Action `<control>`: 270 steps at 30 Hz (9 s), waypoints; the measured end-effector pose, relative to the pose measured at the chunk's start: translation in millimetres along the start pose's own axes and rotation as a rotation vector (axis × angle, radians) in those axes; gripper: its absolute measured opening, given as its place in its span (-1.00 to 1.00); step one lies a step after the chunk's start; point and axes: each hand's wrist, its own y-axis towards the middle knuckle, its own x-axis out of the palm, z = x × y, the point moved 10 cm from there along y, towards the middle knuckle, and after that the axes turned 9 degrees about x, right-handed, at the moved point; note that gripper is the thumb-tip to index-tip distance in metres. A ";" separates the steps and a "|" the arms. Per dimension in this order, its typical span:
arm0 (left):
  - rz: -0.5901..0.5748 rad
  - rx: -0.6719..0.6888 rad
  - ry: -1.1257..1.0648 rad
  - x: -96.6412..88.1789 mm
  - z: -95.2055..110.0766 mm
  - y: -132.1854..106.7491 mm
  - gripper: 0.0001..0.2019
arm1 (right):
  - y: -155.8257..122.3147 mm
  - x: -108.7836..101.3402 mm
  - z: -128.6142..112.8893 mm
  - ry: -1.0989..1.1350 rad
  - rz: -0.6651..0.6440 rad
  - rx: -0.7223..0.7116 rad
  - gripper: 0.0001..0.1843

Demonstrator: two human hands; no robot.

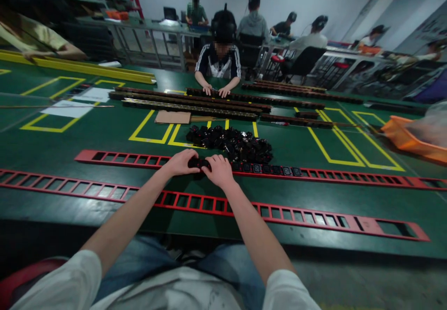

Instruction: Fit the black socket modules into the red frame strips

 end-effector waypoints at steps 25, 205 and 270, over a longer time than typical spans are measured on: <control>0.121 -0.164 -0.089 1.9 -23.7 2.1 -0.76 | -7.6 -2.3 -1.6 -0.020 0.032 -0.017 -0.60; 0.036 -0.048 -0.204 -22.0 -12.5 -23.8 -0.66 | 16.1 0.6 -2.4 0.195 -0.221 -0.171 -0.58; 0.079 -0.008 -0.208 -22.2 -29.3 -38.0 -0.68 | 27.6 13.5 -33.0 0.165 -0.167 -0.118 -0.62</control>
